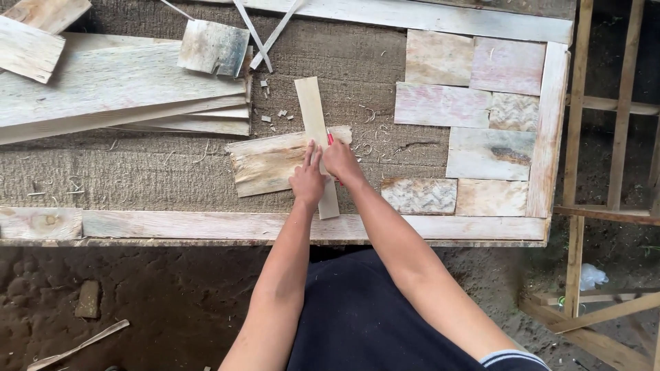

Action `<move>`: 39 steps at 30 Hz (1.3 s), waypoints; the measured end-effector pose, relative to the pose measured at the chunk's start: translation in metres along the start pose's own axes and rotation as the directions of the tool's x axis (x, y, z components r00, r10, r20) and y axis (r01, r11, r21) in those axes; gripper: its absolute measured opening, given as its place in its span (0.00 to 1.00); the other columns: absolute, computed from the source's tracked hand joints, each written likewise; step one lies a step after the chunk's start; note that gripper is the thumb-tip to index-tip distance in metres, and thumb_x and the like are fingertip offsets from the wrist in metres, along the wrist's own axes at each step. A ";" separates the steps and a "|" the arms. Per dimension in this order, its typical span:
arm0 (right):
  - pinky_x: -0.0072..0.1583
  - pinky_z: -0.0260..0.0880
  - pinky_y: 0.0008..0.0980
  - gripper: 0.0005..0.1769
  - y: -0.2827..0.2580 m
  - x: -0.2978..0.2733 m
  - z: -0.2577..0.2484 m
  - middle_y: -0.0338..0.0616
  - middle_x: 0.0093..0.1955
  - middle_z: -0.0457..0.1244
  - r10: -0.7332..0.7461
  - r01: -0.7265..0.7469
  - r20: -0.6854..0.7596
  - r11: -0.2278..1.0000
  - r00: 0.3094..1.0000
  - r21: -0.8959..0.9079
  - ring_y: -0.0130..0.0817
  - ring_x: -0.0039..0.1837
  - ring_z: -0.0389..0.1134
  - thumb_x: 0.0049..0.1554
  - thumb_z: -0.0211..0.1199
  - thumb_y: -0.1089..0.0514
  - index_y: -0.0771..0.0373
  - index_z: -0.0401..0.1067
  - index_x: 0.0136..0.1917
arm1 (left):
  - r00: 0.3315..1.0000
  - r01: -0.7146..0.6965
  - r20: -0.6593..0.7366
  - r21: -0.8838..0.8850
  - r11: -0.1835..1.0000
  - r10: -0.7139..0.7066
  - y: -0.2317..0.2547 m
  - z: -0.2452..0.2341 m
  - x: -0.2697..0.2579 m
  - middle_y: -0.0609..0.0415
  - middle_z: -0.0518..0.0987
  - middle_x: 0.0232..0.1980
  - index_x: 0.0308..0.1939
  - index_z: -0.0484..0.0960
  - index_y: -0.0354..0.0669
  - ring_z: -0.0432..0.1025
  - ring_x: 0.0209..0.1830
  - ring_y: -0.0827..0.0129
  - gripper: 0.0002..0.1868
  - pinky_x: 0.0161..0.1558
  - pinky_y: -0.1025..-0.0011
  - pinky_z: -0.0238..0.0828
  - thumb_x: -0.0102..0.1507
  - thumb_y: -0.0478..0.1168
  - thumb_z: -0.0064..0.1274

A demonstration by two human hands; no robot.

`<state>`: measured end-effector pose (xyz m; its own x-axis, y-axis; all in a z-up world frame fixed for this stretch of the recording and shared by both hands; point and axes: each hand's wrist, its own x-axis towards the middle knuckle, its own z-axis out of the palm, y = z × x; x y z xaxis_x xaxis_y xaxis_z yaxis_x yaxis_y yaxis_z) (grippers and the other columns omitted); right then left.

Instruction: The person uses a red utility knife to cut and trim small pieces of light-colored wood on a workbench. They repeatedly score the wood, snap off sections, and place the trimmed pieces into a rectangular frame on the table.

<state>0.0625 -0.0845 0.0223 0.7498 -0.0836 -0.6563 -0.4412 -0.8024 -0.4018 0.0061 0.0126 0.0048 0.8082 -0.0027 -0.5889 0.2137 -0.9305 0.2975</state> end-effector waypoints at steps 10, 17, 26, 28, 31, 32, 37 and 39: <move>0.53 0.77 0.53 0.26 0.007 0.030 0.011 0.61 0.51 0.71 0.064 -0.064 0.014 0.998 0.998 0.007 0.56 0.48 0.75 0.59 0.48 0.49 0.70 0.72 0.60 | 1.000 0.026 0.002 0.006 1.000 -0.026 0.000 0.004 0.003 0.86 0.34 0.83 0.80 0.47 0.77 0.70 0.63 0.52 0.48 0.60 0.46 0.74 0.64 0.53 0.61; 0.38 0.76 0.47 0.22 0.028 0.007 0.031 0.61 0.42 0.71 0.097 -0.097 0.104 0.995 0.990 -0.001 0.50 0.32 0.73 0.57 0.50 0.55 0.74 0.74 0.55 | 1.000 0.017 0.002 0.009 1.000 -0.017 -0.007 0.019 0.012 0.88 0.33 0.82 0.80 0.48 0.77 0.70 0.63 0.51 0.45 0.60 0.44 0.73 0.66 0.46 0.59; 0.64 0.70 0.57 0.30 0.012 -0.100 -0.004 0.70 0.64 0.65 0.120 -0.118 0.134 0.993 0.984 -0.023 0.62 0.66 0.68 0.55 0.43 0.56 0.73 0.68 0.65 | 0.999 -0.002 -0.034 0.018 1.000 0.003 -0.009 0.022 0.015 0.88 0.33 0.82 0.80 0.48 0.78 0.71 0.63 0.51 0.47 0.60 0.41 0.73 0.63 0.51 0.61; 0.65 0.69 0.57 0.30 -0.001 -0.129 -0.013 0.69 0.65 0.64 0.128 -0.130 0.137 0.992 0.982 0.003 0.62 0.67 0.67 0.55 0.42 0.57 0.72 0.66 0.67 | 1.000 0.005 -0.022 0.020 1.000 -0.005 -0.010 0.022 0.006 0.89 0.32 0.82 0.80 0.47 0.79 0.71 0.63 0.50 0.48 0.60 0.40 0.73 0.63 0.53 0.62; 0.67 0.67 0.59 0.31 -0.019 -0.145 -0.030 0.73 0.65 0.63 0.129 -0.137 0.121 0.989 0.984 0.058 0.65 0.69 0.65 0.56 0.42 0.58 0.75 0.64 0.68 | 0.999 -0.003 -0.041 0.020 1.000 0.004 0.000 0.009 0.007 0.89 0.33 0.82 0.80 0.47 0.78 0.72 0.63 0.51 0.47 0.61 0.41 0.73 0.64 0.51 0.61; 0.68 0.65 0.59 0.30 -0.006 -0.132 -0.015 0.73 0.67 0.62 0.129 -0.138 0.122 0.988 0.984 0.072 0.64 0.70 0.64 0.57 0.40 0.58 0.75 0.63 0.69 | 0.999 0.010 -0.034 0.016 1.000 -0.010 -0.001 0.015 0.005 0.90 0.33 0.82 0.80 0.47 0.78 0.72 0.63 0.51 0.48 0.61 0.40 0.72 0.64 0.51 0.61; 0.65 0.67 0.58 0.29 0.002 -0.133 -0.002 0.75 0.64 0.64 0.108 -0.119 0.092 0.986 0.990 0.119 0.67 0.68 0.65 0.57 0.39 0.60 0.77 0.65 0.66 | 1.000 0.005 0.000 0.004 1.000 -0.005 -0.007 0.014 0.012 0.93 0.31 0.81 0.79 0.46 0.81 0.71 0.64 0.50 0.46 0.62 0.37 0.70 0.65 0.51 0.59; 0.60 0.72 0.56 0.26 0.019 -0.136 0.016 0.74 0.60 0.66 0.128 -0.136 0.092 0.986 0.988 0.095 0.67 0.65 0.69 0.58 0.43 0.61 0.76 0.67 0.65 | 1.000 0.016 -0.003 0.019 1.000 -0.016 -0.011 0.028 0.015 0.92 0.32 0.81 0.80 0.45 0.80 0.71 0.64 0.51 0.46 0.61 0.36 0.70 0.65 0.53 0.58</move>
<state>-0.0557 -0.0788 0.0933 0.6390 -0.1308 -0.7580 -0.5839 -0.7241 -0.3672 0.0007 0.0126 -0.0279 0.8065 0.0135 -0.5910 0.2160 -0.9373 0.2734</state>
